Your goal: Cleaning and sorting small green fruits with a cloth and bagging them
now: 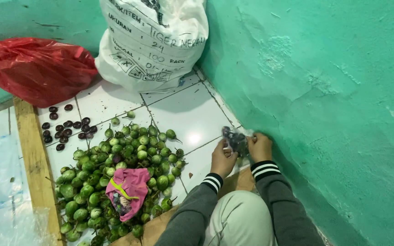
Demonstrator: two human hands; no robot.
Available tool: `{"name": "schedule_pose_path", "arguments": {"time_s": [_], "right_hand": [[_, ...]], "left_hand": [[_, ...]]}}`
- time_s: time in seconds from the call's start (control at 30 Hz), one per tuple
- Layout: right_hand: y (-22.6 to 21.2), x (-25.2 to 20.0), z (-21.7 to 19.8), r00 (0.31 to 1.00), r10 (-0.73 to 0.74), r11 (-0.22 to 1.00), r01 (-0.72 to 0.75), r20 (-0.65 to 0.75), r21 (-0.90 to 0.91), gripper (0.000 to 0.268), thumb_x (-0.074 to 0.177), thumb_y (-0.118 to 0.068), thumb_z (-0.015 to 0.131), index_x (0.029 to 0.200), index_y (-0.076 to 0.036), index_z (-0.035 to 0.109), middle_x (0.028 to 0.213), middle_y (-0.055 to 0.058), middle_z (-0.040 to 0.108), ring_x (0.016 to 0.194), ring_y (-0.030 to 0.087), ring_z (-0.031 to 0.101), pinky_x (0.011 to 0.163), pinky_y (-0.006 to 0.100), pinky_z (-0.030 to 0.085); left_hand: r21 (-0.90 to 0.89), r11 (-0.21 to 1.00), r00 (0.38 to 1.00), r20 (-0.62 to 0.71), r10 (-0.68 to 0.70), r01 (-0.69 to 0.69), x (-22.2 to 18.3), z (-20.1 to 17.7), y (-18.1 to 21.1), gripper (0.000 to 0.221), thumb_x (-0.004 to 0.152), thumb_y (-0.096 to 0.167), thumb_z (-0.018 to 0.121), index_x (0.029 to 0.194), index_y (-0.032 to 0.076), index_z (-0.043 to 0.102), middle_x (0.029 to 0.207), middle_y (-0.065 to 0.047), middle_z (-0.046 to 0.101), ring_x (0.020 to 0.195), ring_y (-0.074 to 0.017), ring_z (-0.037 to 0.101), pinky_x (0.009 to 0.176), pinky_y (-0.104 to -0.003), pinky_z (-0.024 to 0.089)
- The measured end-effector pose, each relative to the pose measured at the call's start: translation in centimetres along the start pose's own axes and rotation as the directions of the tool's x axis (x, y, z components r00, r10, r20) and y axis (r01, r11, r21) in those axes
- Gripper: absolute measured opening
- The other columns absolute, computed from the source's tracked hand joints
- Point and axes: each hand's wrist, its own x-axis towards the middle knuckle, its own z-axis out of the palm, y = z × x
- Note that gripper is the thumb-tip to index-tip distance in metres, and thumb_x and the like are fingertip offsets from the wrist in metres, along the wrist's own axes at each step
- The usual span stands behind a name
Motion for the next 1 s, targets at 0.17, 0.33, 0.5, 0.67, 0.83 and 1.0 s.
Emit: {"name": "schedule_pose_path", "arguments": {"time_s": [0.17,0.33,0.5,0.67,0.83,1.0], "right_hand": [[-4.7,-2.0,-4.2,0.995,0.078,0.964,-0.061,0.055,-0.258,0.03,0.097,-0.036,0.062,0.104,-0.009,0.074,0.092,0.015,0.079,0.094,0.035,0.077,0.08,0.051,0.062],[-5.8,-2.3,-5.7,0.996,0.055,0.96,-0.032,0.074,-0.279,0.03,0.094,-0.034,0.065,0.099,-0.006,0.071,0.095,0.02,0.078,0.097,0.04,0.076,0.082,0.053,0.061],[-8.0,-3.7,-7.1,0.98,0.156,0.947,-0.113,0.123,-0.301,0.032,0.087,-0.033,0.069,0.101,-0.005,0.071,0.097,0.02,0.078,0.099,0.04,0.075,0.081,0.053,0.062],[-15.0,-7.7,-11.5,0.949,0.082,0.953,0.015,0.305,-0.302,0.044,0.089,-0.039,0.07,0.112,-0.002,0.068,0.113,0.022,0.072,0.107,0.043,0.07,0.087,0.055,0.059],[-21.6,-12.9,-13.4,0.878,-0.124,0.916,0.281,0.463,-0.288,0.047,0.092,-0.044,0.068,0.11,-0.001,0.066,0.111,0.023,0.072,0.104,0.043,0.068,0.086,0.052,0.054],[-28.0,-18.8,-12.7,0.701,-0.255,0.902,0.42,0.666,-0.097,0.072,0.094,-0.047,0.066,0.148,-0.002,0.047,0.085,0.016,0.079,0.099,0.028,0.074,0.09,0.042,0.056]], "left_hand": [[0.183,0.969,0.984,0.087,0.154,-0.168,2.9,0.9,-4.6,0.05,0.091,0.012,0.069,0.138,-0.001,0.058,0.134,-0.021,0.057,0.129,-0.0399,0.06,0.107,-0.044,0.056],[0.261,0.933,0.968,0.112,0.225,-0.247,0.4,-0.6,-3.2,0.048,0.091,0.018,0.069,0.133,-0.003,0.062,0.14,-0.03,0.054,0.13,-0.0489,0.057,0.106,-0.053,0.056],[0.227,0.944,0.97,0.109,0.218,-0.238,-3.4,-3.2,-4.0,0.038,0.091,0.013,0.069,0.127,0.001,0.067,0.129,-0.025,0.062,0.115,-0.0417,0.068,0.097,-0.048,0.06],[0.246,0.945,0.969,0.172,0.178,-0.217,-10.4,-8.1,-3.0,0.039,0.094,0.022,0.065,0.129,0.006,0.067,0.125,-0.017,0.068,0.11,-0.0327,0.071,0.093,-0.044,0.06],[0.203,0.947,0.968,0.086,0.237,-0.25,-16.6,-14.6,-5.5,0.035,0.084,0.018,0.065,0.117,0.009,0.073,0.108,-0.009,0.077,0.094,-0.0184,0.074,0.083,-0.032,0.062],[0.564,0.794,0.72,-0.453,0.526,-0.225,-21.3,-23.0,-6.2,0.006,0.091,0.018,0.065,0.094,0.015,0.069,0.082,-0.003,0.068,0.071,-0.0197,0.062,0.068,-0.035,0.049]]}}
